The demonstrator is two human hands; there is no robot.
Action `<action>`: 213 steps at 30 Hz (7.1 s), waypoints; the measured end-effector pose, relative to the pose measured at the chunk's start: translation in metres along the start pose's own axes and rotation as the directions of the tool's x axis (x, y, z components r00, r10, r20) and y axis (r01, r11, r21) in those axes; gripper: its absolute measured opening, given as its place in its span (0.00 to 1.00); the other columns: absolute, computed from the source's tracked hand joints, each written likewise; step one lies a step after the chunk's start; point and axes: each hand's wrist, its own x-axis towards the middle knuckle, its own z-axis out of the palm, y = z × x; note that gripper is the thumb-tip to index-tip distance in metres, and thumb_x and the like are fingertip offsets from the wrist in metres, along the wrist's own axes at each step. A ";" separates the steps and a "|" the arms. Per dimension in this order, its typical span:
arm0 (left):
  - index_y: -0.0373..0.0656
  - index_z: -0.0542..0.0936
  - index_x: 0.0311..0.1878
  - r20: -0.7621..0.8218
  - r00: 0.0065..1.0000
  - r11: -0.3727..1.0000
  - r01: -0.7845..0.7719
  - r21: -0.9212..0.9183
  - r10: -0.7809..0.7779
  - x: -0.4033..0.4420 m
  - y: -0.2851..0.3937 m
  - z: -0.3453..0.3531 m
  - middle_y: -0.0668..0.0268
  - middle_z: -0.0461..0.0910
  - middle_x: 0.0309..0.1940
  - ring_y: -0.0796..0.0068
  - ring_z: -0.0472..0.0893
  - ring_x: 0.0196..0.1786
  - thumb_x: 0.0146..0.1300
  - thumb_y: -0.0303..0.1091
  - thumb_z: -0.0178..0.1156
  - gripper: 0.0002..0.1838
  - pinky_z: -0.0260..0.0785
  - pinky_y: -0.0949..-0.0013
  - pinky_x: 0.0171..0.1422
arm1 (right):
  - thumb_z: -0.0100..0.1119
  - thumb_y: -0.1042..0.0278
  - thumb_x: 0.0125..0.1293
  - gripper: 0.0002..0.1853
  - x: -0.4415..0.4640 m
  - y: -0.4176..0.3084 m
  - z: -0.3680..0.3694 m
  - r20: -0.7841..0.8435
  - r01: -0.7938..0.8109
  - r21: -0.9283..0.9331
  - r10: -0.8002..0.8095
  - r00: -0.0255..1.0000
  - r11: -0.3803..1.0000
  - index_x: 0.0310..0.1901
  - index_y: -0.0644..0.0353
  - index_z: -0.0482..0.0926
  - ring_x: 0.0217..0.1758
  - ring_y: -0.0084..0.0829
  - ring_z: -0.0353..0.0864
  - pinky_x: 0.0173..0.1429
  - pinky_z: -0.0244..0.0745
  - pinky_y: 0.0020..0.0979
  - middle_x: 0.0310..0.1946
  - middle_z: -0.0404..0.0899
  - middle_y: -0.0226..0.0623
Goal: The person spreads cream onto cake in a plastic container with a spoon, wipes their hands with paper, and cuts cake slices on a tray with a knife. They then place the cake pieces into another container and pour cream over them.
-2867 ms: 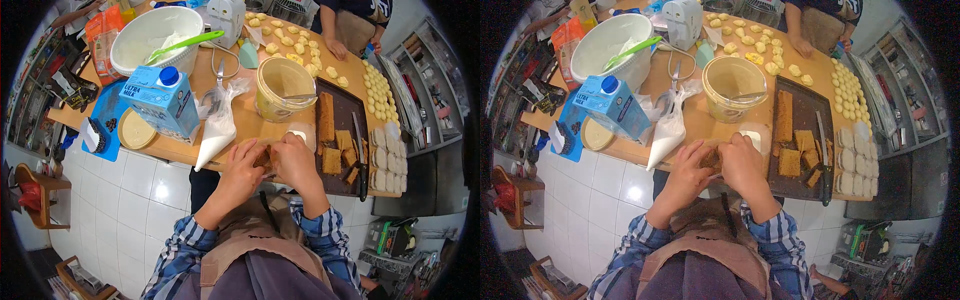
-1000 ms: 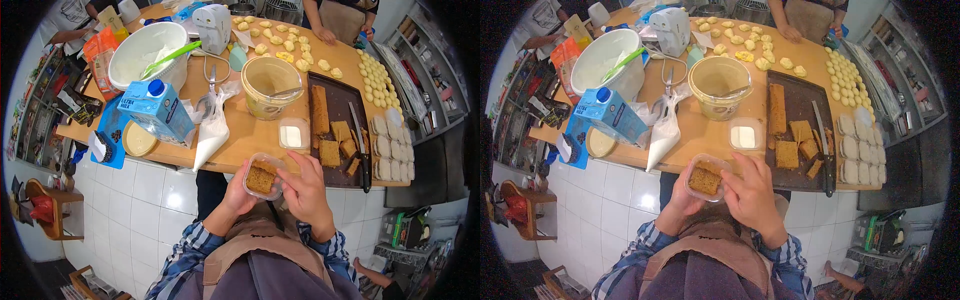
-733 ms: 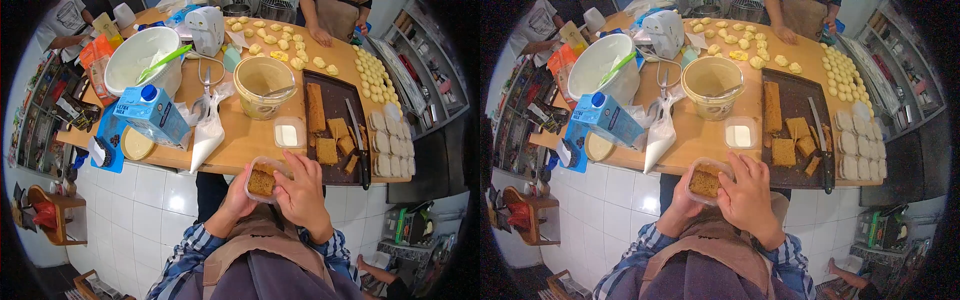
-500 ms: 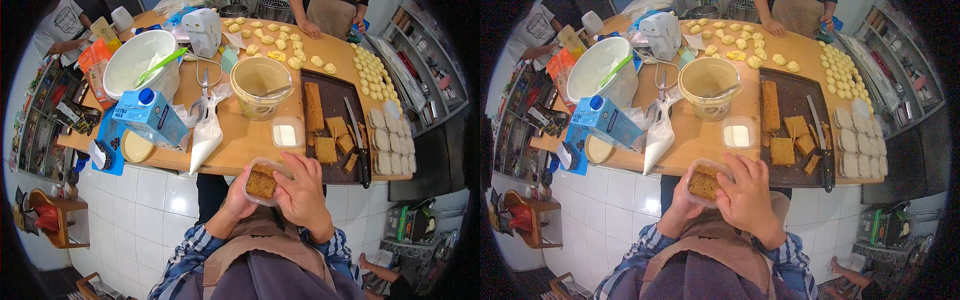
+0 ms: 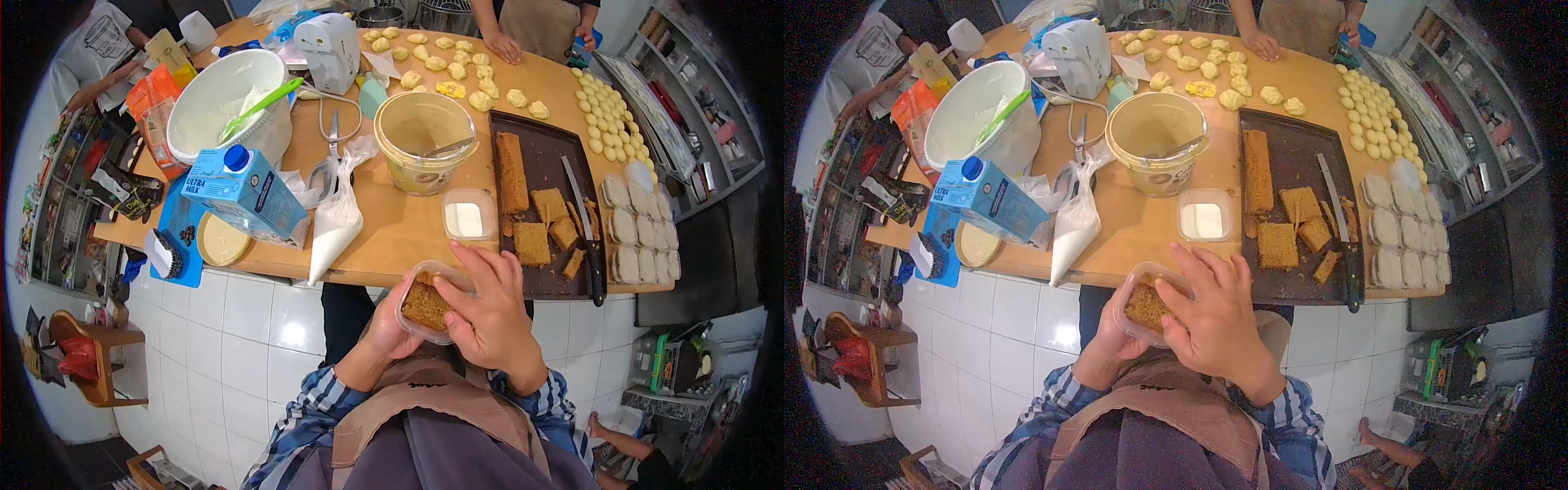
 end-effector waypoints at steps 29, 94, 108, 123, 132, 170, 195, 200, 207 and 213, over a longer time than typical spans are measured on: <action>0.38 0.66 0.61 -0.029 0.997 0.994 0.067 -0.084 -0.070 -0.001 -0.003 -0.001 0.53 0.71 0.56 0.59 0.75 0.57 0.74 0.48 0.33 0.26 0.72 0.57 0.58 | 0.59 0.58 0.50 0.19 0.007 0.006 0.001 0.036 0.026 0.096 -0.030 0.999 0.995 0.43 0.56 0.82 0.64 0.49 0.60 0.66 0.46 0.56 0.65 0.63 0.45; 0.40 0.67 0.61 0.006 1.000 0.996 0.018 0.089 -0.018 -0.006 0.003 0.000 0.55 0.74 0.54 0.63 0.78 0.52 0.74 0.53 0.31 0.29 0.76 0.59 0.52 | 0.58 0.56 0.49 0.13 -0.004 -0.001 -0.018 0.023 0.037 -0.027 -0.036 0.999 0.999 0.30 0.56 0.82 0.64 0.46 0.62 0.67 0.41 0.60 0.62 0.68 0.40; 0.39 0.67 0.61 -0.092 0.996 0.996 0.027 0.090 -0.019 -0.003 0.002 0.009 0.57 0.75 0.53 0.63 0.79 0.52 0.73 0.53 0.31 0.29 0.74 0.61 0.56 | 0.58 0.56 0.50 0.16 0.000 0.000 -0.012 0.048 0.034 -0.063 -0.031 0.998 0.997 0.36 0.58 0.81 0.63 0.45 0.62 0.66 0.43 0.62 0.63 0.67 0.41; 0.42 0.67 0.61 0.008 0.995 0.995 0.102 0.015 -0.102 -0.001 0.003 0.004 0.60 0.73 0.56 0.66 0.77 0.56 0.74 0.53 0.31 0.28 0.72 0.61 0.59 | 0.56 0.54 0.52 0.19 0.005 0.006 -0.009 0.047 0.082 0.022 -0.083 0.995 0.996 0.41 0.57 0.82 0.64 0.47 0.61 0.66 0.44 0.59 0.64 0.66 0.43; 0.38 0.67 0.61 0.067 0.990 0.982 0.130 -0.136 -0.122 0.000 -0.002 -0.003 0.53 0.72 0.56 0.58 0.75 0.57 0.74 0.49 0.29 0.28 0.71 0.58 0.60 | 0.57 0.54 0.52 0.18 0.008 0.007 -0.009 0.033 0.092 0.056 -0.094 0.995 0.994 0.40 0.57 0.82 0.64 0.47 0.60 0.66 0.44 0.57 0.64 0.65 0.43; 0.41 0.65 0.63 -0.105 0.981 0.984 0.171 0.046 -0.165 0.001 0.002 0.011 0.54 0.74 0.53 0.61 0.80 0.48 0.71 0.60 0.27 0.34 0.78 0.61 0.47 | 0.55 0.58 0.47 0.14 -0.007 0.002 -0.023 0.058 0.007 0.060 -0.011 0.998 0.998 0.30 0.58 0.82 0.66 0.47 0.59 0.68 0.37 0.60 0.63 0.67 0.41; 0.40 0.67 0.62 0.015 0.992 0.985 0.130 -0.110 -0.129 0.000 0.003 0.003 0.51 0.72 0.56 0.56 0.76 0.56 0.72 0.56 0.29 0.32 0.71 0.56 0.59 | 0.58 0.60 0.43 0.16 -0.007 -0.001 -0.013 0.060 0.063 0.105 -0.070 0.996 0.992 0.34 0.58 0.83 0.65 0.49 0.58 0.67 0.39 0.62 0.65 0.65 0.42; 0.40 0.67 0.62 0.030 0.991 0.986 0.130 -0.108 -0.128 0.000 0.004 -0.003 0.52 0.72 0.56 0.56 0.76 0.56 0.72 0.57 0.29 0.32 0.72 0.55 0.59 | 0.59 0.60 0.40 0.14 -0.010 -0.003 -0.020 0.081 0.121 0.183 -0.137 0.987 0.976 0.30 0.57 0.83 0.65 0.48 0.58 0.66 0.38 0.63 0.66 0.64 0.40; 0.40 0.68 0.61 0.090 0.987 0.972 0.150 -0.180 -0.136 0.000 0.002 -0.007 0.54 0.72 0.57 0.58 0.76 0.56 0.72 0.57 0.31 0.32 0.71 0.55 0.59 | 0.59 0.59 0.41 0.14 -0.012 -0.006 -0.014 0.081 0.154 0.182 -0.171 0.982 0.971 0.28 0.57 0.83 0.66 0.48 0.56 0.66 0.36 0.63 0.66 0.63 0.39; 0.40 0.68 0.61 -0.051 0.991 0.991 0.124 -0.052 -0.127 0.000 0.003 -0.003 0.53 0.73 0.55 0.56 0.77 0.54 0.71 0.58 0.32 0.32 0.73 0.55 0.56 | 0.59 0.61 0.44 0.16 -0.010 -0.002 -0.022 -0.115 0.100 0.154 -0.083 0.990 0.983 0.34 0.61 0.83 0.58 0.50 0.66 0.65 0.50 0.54 0.61 0.69 0.46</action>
